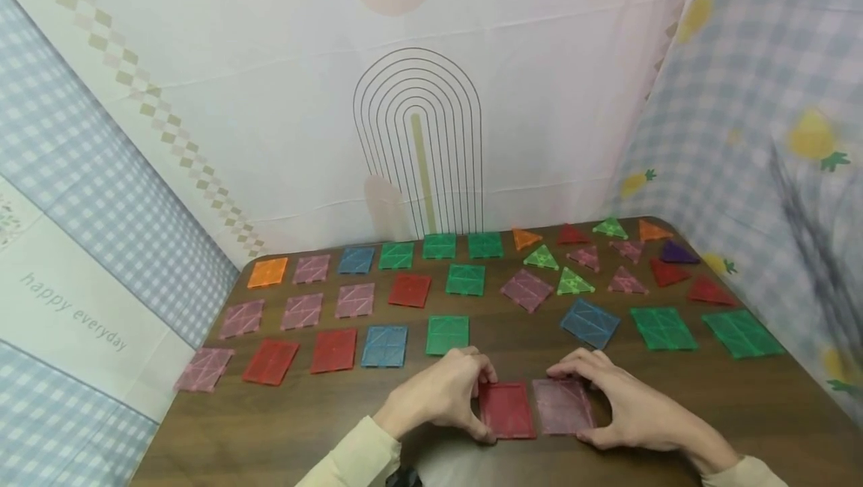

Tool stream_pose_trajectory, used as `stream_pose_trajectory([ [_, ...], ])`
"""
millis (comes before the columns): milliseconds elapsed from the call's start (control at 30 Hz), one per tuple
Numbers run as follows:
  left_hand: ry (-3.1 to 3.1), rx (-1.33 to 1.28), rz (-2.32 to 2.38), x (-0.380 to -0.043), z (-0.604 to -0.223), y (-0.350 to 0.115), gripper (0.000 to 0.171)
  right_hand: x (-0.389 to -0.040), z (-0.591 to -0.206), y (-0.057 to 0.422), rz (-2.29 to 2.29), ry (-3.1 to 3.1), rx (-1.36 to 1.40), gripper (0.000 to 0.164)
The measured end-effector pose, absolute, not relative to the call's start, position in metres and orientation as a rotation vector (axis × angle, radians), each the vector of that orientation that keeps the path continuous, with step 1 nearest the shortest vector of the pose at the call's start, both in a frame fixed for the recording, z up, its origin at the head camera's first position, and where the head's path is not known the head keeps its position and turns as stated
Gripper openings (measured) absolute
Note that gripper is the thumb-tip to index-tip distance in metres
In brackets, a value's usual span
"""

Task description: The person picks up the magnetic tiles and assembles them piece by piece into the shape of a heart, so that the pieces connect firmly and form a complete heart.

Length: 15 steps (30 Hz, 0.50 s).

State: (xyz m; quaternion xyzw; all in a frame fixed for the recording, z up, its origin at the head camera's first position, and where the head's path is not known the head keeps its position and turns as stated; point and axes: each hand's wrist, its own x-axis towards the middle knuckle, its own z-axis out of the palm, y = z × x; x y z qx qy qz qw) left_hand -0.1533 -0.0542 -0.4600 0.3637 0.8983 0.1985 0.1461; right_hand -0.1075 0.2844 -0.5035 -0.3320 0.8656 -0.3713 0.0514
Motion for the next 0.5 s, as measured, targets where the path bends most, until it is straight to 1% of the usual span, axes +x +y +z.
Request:
stream_pose_trajectory([
  [133,2.598,1.053,0.563,-0.152,-0.459,-0.055,0.067,-0.108,-0.502,0.283,-1.156,2.632,-1.027,0.072],
  [300,2.599,1.044,0.545,-0.148,-0.458,-0.056,0.064,-0.108,-0.503,0.278,-1.180,2.574,-1.100,0.076],
  [500,2.592,1.034,0.526,-0.145,-0.457,-0.058,0.063,-0.112,-0.504,0.272,-1.175,2.524,-1.122,0.073],
])
